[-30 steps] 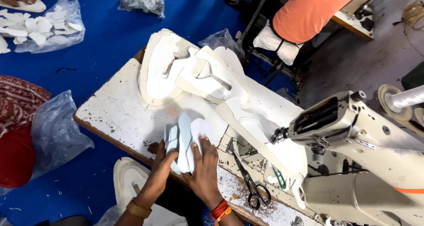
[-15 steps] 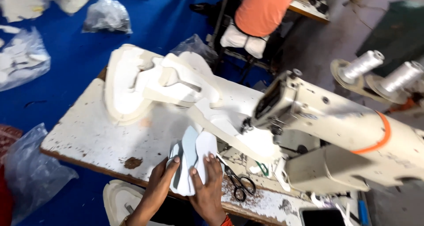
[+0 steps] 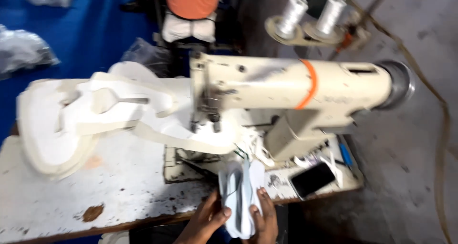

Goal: The person stitches together components of shoe uppers using an industrial sewing machine.

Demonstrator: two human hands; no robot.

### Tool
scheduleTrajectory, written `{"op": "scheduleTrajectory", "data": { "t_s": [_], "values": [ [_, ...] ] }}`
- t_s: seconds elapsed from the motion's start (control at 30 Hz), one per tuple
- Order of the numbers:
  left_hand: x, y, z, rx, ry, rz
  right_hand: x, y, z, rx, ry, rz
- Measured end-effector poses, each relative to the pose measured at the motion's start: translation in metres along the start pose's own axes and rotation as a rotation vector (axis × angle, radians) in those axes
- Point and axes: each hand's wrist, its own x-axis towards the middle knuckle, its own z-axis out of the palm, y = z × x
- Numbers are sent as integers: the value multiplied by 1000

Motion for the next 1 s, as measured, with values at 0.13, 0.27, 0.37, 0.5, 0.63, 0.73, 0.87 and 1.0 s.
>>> {"op": "scheduleTrajectory", "data": {
  "t_s": [0.13,0.27,0.37,0.5,0.63,0.73,0.87,1.0],
  "values": [
    [15,-25,23,49,-193,-349,-27,17,-41,-8,79,209],
    [33,-17,66,155,-396,-338,-59,26,-80,67,168,688],
    [39,-9,92,300,-447,-427,-115,54,-105,66,292,1063],
    [30,-44,76,314,-488,-370,-206,76,-137,101,487,1257],
    [25,-52,60,357,-413,-404,-352,109,-144,209,775,1564],
    [21,-51,54,345,-371,-381,-457,105,-136,37,746,1812],
    [15,-63,40,333,-345,-327,-596,80,-113,37,903,1947],
    [14,-56,53,397,-293,-429,-587,54,-105,87,941,2049]
  ]
}}
